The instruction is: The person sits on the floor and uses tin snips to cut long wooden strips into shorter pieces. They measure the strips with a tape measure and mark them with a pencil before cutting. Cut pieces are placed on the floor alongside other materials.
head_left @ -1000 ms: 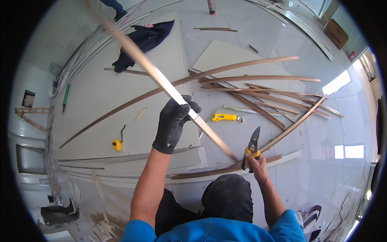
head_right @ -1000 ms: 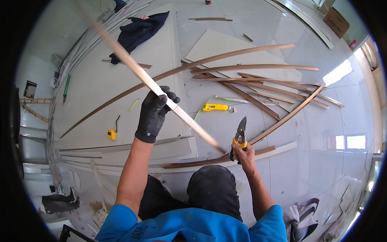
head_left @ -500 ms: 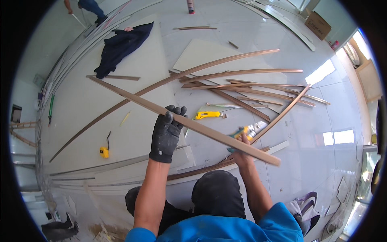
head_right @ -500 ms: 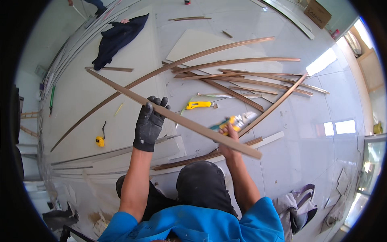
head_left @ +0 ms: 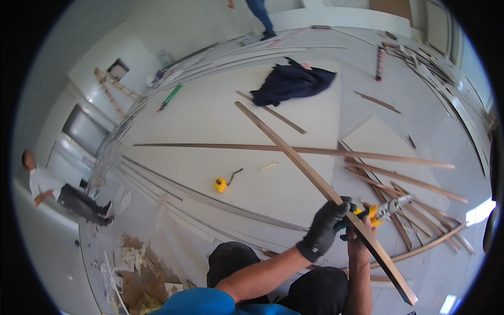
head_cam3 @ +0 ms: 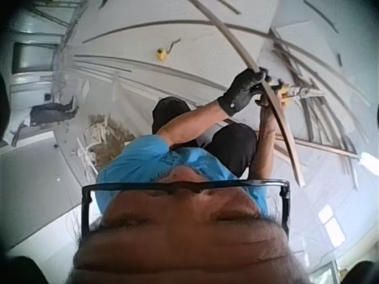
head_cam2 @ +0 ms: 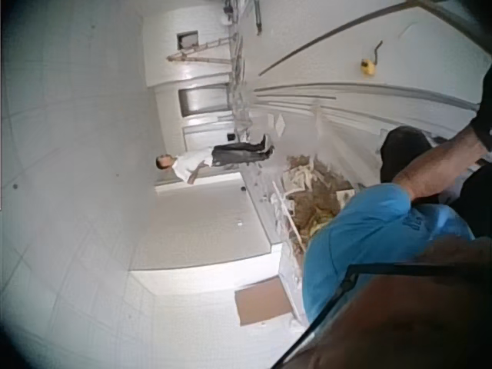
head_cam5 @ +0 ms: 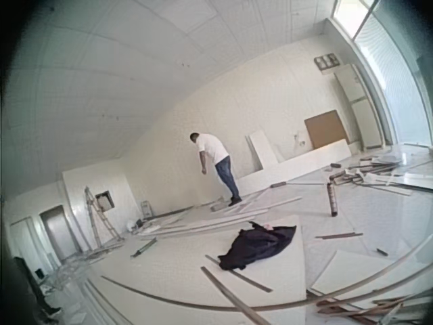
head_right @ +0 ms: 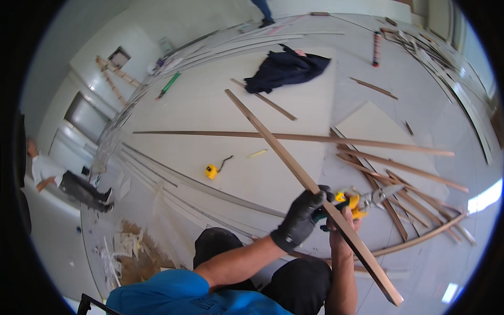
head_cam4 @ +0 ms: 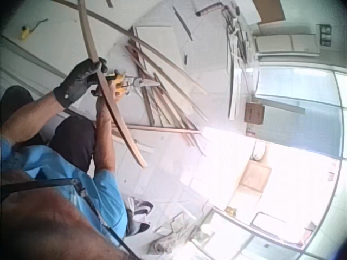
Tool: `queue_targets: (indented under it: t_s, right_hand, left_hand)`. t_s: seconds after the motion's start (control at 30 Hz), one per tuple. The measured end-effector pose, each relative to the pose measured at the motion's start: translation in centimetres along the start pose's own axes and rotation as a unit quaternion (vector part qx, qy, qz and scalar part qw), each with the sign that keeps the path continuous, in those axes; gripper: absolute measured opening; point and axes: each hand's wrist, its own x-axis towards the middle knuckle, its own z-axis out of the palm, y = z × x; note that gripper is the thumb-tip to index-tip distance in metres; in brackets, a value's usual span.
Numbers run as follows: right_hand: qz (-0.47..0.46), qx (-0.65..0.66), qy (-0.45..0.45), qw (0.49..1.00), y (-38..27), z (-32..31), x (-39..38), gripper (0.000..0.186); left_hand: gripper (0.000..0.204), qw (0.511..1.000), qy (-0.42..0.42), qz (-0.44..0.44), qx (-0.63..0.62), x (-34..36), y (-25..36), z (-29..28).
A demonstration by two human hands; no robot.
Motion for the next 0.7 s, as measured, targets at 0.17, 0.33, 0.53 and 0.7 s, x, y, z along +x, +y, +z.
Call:
queue_targets:
  t_s: [0.17, 0.33, 0.53, 0.7]
  right_hand:
    - [0.031, 0.134, -0.080, 0.987, 0.3, 2.0, 0.0, 0.037]
    - [-0.021, 0.261, -0.020, 0.965, -0.7, 4.2, -0.2, 0.012]
    - [0.044, 0.248, -0.112, 0.961, -0.5, 4.9, -2.1, 0.019]
    - [0.087, 0.223, -0.166, 0.957, -2.0, 3.1, -2.5, 0.043]
  left_hand:
    - [0.030, 0.994, 0.075, 0.077, -0.023, 1.1, 1.8, 1.4]
    - [0.029, 0.984, 0.009, 0.171, 0.043, 1.3, 3.3, 3.8]
    - [0.026, 0.990, 0.012, 0.141, 0.000, 0.4, 5.1, 2.8]
    - [0.026, 0.989, 0.024, 0.149, -0.005, 1.7, 6.4, 3.4]
